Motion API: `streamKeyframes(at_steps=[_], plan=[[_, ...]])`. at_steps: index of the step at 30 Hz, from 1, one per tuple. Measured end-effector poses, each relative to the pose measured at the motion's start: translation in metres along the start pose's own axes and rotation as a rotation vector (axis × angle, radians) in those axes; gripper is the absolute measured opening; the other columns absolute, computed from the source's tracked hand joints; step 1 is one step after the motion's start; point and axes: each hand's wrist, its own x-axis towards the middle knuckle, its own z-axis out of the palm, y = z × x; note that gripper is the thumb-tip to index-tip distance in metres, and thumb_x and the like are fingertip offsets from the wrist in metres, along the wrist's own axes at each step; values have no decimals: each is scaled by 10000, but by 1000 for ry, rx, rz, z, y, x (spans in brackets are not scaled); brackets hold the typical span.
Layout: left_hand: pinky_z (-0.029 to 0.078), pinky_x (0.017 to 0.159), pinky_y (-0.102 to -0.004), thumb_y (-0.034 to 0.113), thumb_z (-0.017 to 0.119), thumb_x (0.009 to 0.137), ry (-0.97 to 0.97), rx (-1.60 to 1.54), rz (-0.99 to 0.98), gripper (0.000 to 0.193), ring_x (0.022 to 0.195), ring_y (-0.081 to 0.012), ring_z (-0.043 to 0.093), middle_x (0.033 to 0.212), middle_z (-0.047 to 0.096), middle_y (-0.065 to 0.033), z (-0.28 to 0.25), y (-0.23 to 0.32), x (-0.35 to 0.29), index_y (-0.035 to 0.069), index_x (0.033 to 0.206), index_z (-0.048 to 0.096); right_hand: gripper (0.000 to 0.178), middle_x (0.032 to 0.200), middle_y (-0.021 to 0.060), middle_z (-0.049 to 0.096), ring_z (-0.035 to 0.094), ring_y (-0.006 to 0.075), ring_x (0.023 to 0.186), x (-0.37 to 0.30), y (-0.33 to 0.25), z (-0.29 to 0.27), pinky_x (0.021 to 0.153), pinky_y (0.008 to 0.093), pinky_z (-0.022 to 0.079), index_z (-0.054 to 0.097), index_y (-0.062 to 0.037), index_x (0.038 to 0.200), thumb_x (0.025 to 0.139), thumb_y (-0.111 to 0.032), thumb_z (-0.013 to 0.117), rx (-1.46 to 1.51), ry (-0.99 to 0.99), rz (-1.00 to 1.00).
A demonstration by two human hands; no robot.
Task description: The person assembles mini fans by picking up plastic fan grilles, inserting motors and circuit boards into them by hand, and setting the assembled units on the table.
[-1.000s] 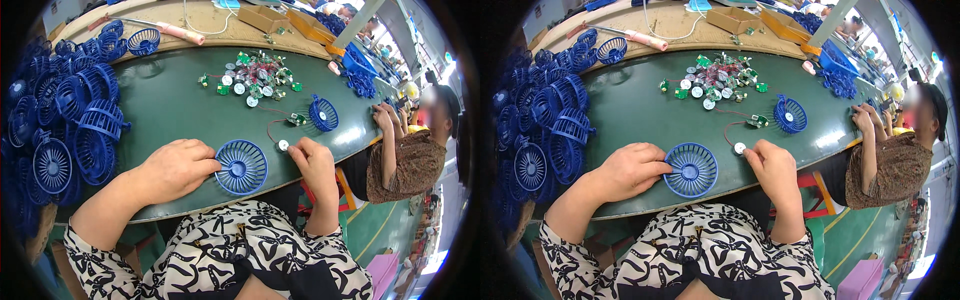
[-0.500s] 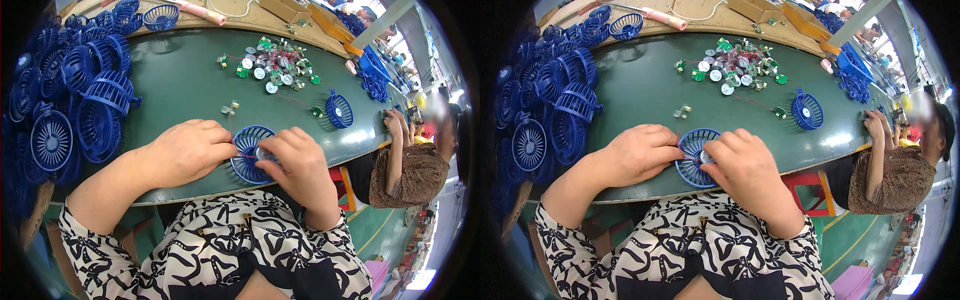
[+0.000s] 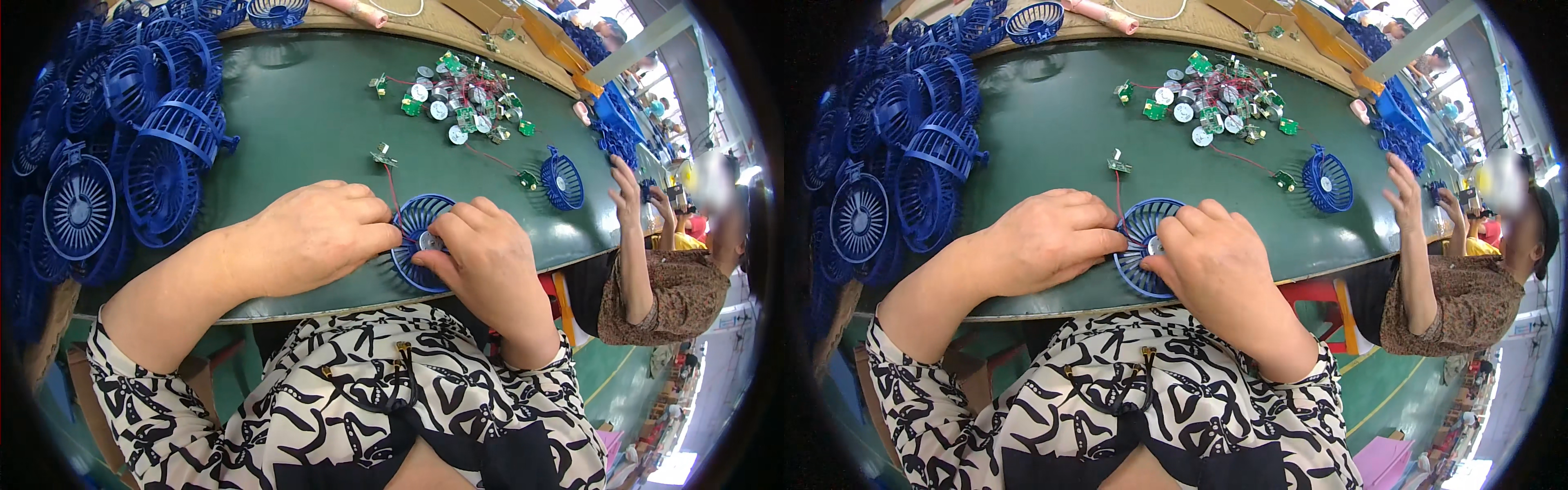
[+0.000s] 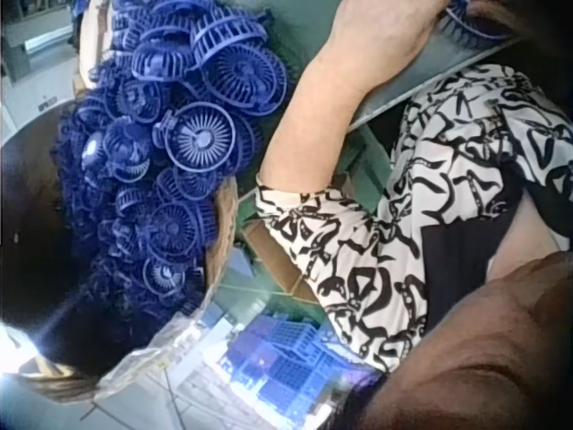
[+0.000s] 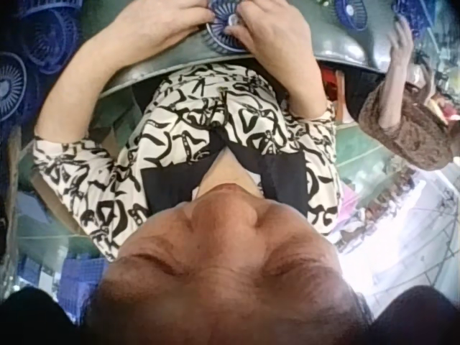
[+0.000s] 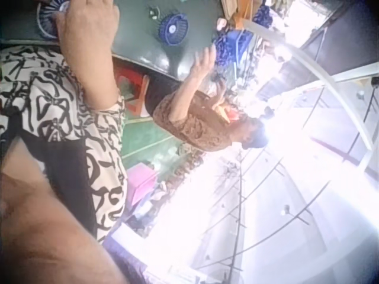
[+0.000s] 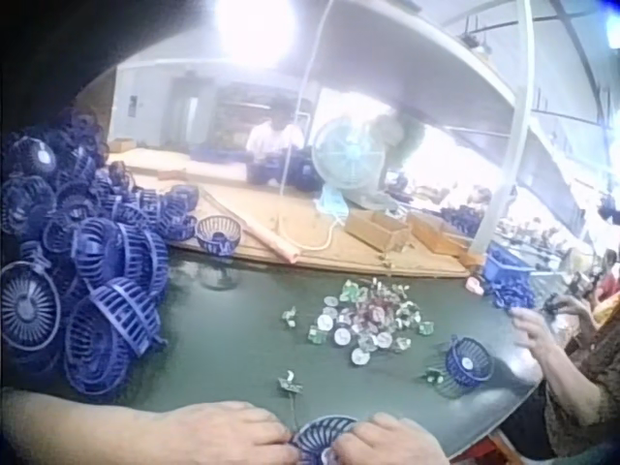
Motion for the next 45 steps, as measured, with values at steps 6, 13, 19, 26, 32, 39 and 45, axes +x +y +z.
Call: streamKeyframes(at_steps=[6,13,19,26,32,39,45], plan=[[524,854,-411,75,702,777,-12,-5,-18,279,979,-295,638,1024,649,-110,-2,-1,1,44,1051,657,492,1084,112,616,601,304,919,-20,9,3,781,376,485,647,-65,1170,796,-363,758,277,155,-111],[495,918,-426,177,734,809,7,86,29,341,1028,-291,622,1103,645,-105,-17,4,0,76,1120,635,576,1216,84,637,620,277,1037,-41,6,34,852,395,470,661,-82,1239,720,-281,811,120,246,-144],[376,1085,-524,209,776,779,5,849,-606,444,1245,-320,523,1219,604,-129,-61,25,-2,80,1167,604,542,1163,119,648,648,281,938,-49,20,50,787,381,515,700,-68,1179,675,-203,846,253,420,-111],[421,1027,-536,42,644,810,-236,993,-752,130,1060,-314,562,977,593,-100,-67,-12,-26,49,934,606,466,1166,183,626,624,324,1036,-63,65,30,866,381,528,678,-21,1176,732,-66,816,235,813,86],[351,1104,-576,126,564,813,-148,862,-264,182,1152,-286,543,1044,595,-97,-43,1,-3,76,978,623,290,1116,174,639,629,311,1005,-70,134,14,868,378,506,683,-4,1130,860,-97,731,103,903,386],[471,992,-517,-18,673,700,421,566,-79,305,1026,-307,617,1029,601,-107,-36,1,6,60,995,673,399,1141,139,633,594,317,1078,-53,119,18,929,434,473,660,-73,1202,809,-77,729,-271,693,437],[519,873,-402,-75,675,749,481,629,-356,256,1016,-338,619,1041,638,-151,-39,-27,-6,2,993,676,278,1037,95,654,609,293,1024,-25,104,29,892,416,478,687,-68,1051,780,-82,746,-217,499,372]])
